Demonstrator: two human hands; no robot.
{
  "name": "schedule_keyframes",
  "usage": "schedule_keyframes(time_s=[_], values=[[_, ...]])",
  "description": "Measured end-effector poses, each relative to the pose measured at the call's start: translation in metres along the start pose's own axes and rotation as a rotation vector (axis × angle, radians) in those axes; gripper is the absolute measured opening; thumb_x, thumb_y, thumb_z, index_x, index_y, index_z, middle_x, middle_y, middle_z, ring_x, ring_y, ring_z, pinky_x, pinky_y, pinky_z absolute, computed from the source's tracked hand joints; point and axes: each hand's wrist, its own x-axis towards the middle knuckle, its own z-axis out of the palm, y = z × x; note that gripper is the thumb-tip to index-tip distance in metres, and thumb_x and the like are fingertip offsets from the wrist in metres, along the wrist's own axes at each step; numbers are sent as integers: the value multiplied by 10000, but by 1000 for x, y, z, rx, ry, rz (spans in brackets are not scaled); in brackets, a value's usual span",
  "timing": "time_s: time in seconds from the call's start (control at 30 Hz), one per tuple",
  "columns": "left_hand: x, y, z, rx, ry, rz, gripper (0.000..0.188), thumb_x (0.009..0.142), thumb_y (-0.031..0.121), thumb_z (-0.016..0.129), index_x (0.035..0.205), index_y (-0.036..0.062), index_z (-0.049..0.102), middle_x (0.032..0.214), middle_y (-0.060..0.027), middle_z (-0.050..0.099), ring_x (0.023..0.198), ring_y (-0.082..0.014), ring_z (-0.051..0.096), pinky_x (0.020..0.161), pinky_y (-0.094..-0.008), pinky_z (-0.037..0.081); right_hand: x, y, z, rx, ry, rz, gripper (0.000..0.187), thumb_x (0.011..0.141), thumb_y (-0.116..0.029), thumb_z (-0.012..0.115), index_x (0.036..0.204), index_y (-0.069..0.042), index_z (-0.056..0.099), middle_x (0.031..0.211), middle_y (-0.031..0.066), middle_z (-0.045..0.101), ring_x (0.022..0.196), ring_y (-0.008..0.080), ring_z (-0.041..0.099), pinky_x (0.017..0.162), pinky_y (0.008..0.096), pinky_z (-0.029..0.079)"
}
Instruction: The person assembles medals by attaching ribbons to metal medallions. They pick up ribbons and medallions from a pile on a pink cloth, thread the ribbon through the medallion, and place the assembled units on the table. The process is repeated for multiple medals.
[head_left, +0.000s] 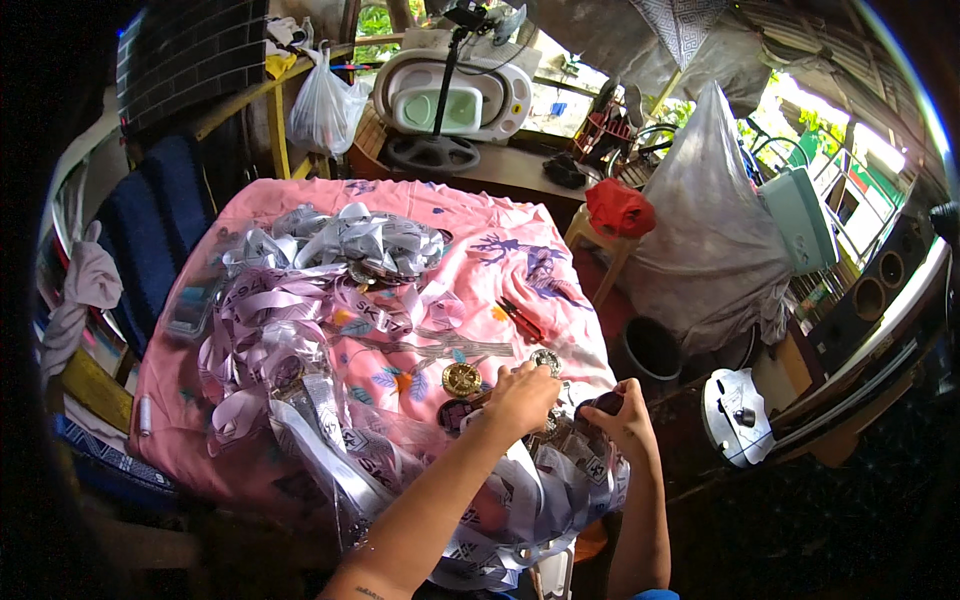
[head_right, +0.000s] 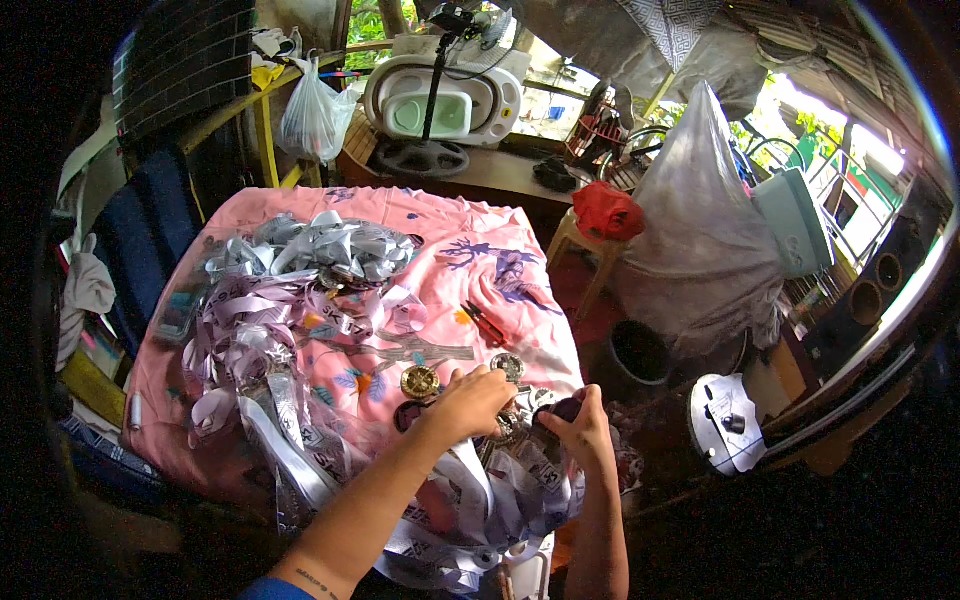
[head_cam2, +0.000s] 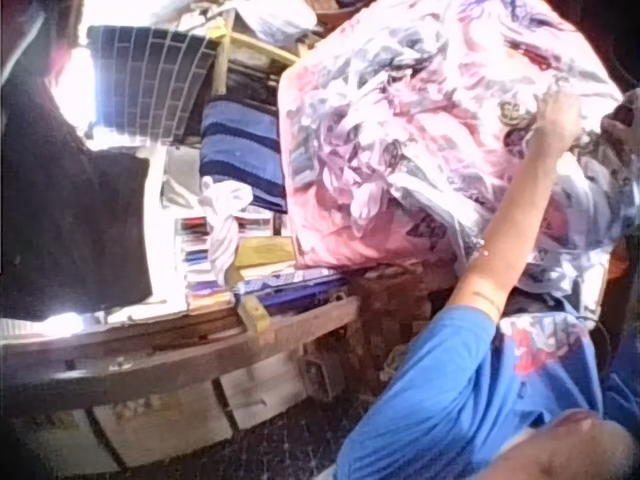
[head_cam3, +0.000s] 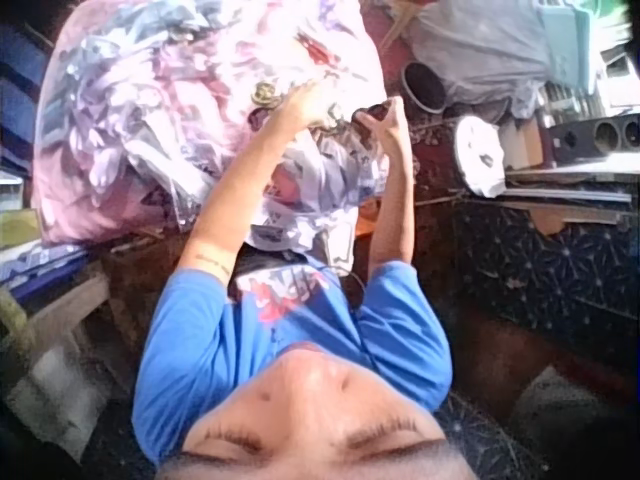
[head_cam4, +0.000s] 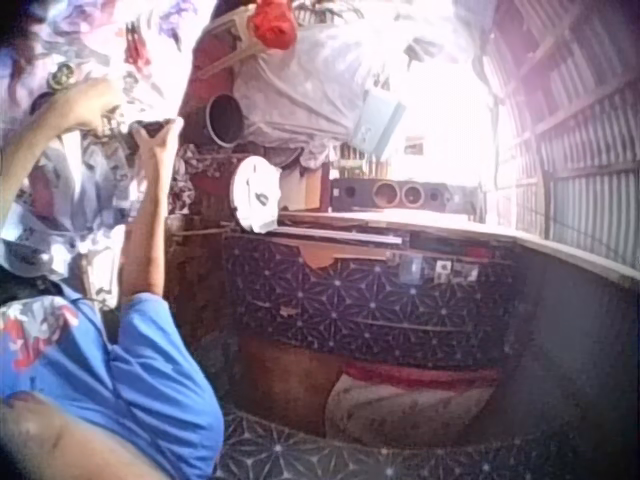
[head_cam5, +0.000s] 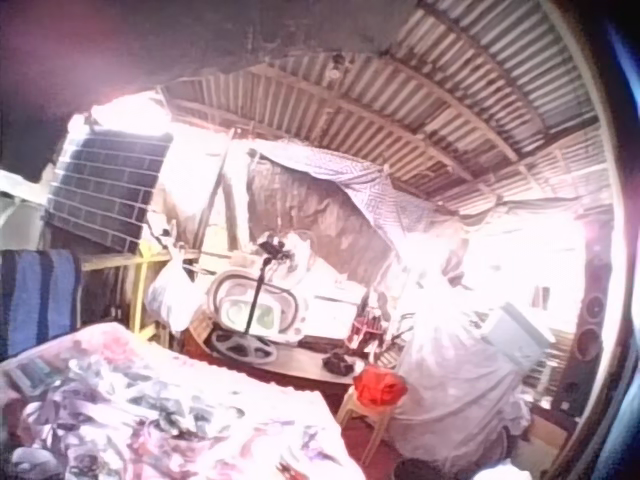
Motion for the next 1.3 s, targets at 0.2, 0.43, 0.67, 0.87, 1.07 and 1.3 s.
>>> schedule_keyframes(time_s=[0.2,0.43,0.67,0.87,1.07,1.3], values=[[-2,6,3,6,65,-40,280,701,123,757,958,120,646,1106,-84,590,1135,-279,546,942,-482,449,31,19,15,-199,-64,-121,717,615,-337,908,1110,40,552,940,161,594,885,249,590,769,351,507],[-5,5,6,-25,110,-28,327,701,140,772,993,109,629,1116,-84,594,1142,-289,549,939,-493,446,20,5,13,-216,17,-185,617,582,-357,907,960,1,576,975,187,612,962,314,596,816,376,487],[1,6,-8,-34,-45,-65,392,821,149,672,1208,171,615,1227,-46,595,1214,-242,524,996,-558,394,32,7,11,-275,-169,-216,625,643,-352,887,1099,-28,609,1092,240,583,1007,360,581,853,420,492],[16,1,4,-120,-4,-46,458,768,133,673,1220,160,606,1231,-112,568,1233,-299,495,997,-555,388,18,-17,7,-118,-29,-244,615,613,-266,899,1052,-39,534,911,189,633,876,292,624,771,373,491],[32,13,21,-763,-18,194,631,794,-29,503,1365,9,238,1322,-279,433,1267,-390,459,1055,-424,367,5,-48,-13,311,-13,-375,297,741,43,760,975,-43,598,854,-8,628,781,73,580,706,227,482],[3,53,-30,-1111,680,482,333,896,-11,507,1181,-34,336,1052,-252,541,1035,-387,571,883,-405,441,21,-99,-24,404,83,-514,196,944,-1,508,1131,-38,554,1022,27,577,975,100,536,902,246,420]])
